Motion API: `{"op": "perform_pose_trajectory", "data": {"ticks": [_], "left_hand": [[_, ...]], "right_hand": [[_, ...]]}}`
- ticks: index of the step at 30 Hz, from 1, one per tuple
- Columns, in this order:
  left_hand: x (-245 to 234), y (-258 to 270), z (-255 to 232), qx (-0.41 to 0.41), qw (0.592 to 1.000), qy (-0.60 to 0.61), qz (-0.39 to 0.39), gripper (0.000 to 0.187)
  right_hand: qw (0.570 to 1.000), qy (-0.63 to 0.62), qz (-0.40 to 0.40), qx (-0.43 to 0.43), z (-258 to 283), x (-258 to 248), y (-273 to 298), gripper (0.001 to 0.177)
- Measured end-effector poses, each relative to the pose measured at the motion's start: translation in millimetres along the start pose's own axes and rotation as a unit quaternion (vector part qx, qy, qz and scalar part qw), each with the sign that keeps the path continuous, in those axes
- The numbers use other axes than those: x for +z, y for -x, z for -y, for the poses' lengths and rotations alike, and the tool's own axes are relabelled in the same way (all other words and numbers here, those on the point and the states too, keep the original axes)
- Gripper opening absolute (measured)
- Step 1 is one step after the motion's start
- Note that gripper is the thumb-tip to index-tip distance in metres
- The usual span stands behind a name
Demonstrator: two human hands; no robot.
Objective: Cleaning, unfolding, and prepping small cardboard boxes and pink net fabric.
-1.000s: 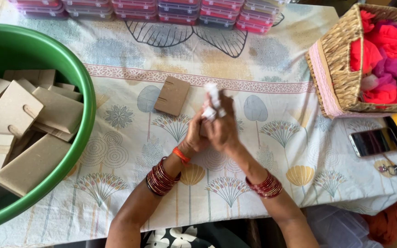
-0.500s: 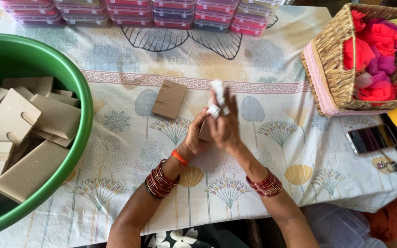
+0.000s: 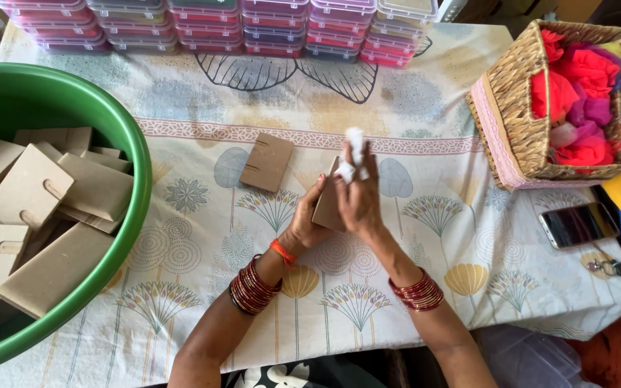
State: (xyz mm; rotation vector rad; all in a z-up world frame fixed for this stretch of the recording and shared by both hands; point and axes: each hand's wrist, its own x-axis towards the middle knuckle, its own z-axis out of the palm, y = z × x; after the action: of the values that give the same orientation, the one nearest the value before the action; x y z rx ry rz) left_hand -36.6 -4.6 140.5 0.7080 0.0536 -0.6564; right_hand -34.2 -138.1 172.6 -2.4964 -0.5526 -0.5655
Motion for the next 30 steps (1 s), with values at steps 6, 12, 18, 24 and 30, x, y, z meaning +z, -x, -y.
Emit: {"op": "perform_pose_trajectory", "data": {"ticks": [6,12,18,24,30], "left_hand": [[-65,-38,27,0.098,0.99,0.037,0.093,0.094],[-36,-14,10,0.115,0.989,0.047,0.078,0.085],[2,1,-8,0.021,0.999,0.03,0.022,0.082],[-73,-40,19,0.171,0.917,0.189,0.307,0.063],[-4,-3,2,-0.005,0.999,0.026,0.047,0.079]], "right_hand": [[0.987,-0.137,0.002,0.088,47,1,6,0.051],[0.995,-0.015,0.094,-0.018,33,2,9,0.056],[0.994,-0.055,-0.067,0.072,15,-2,-3,0.061],[0.992,-0.079,0.033,-0.094,69,0,11,0.05],[0.999,-0.007,-0.027,0.027,-4,-15,-5,0.058]]}}
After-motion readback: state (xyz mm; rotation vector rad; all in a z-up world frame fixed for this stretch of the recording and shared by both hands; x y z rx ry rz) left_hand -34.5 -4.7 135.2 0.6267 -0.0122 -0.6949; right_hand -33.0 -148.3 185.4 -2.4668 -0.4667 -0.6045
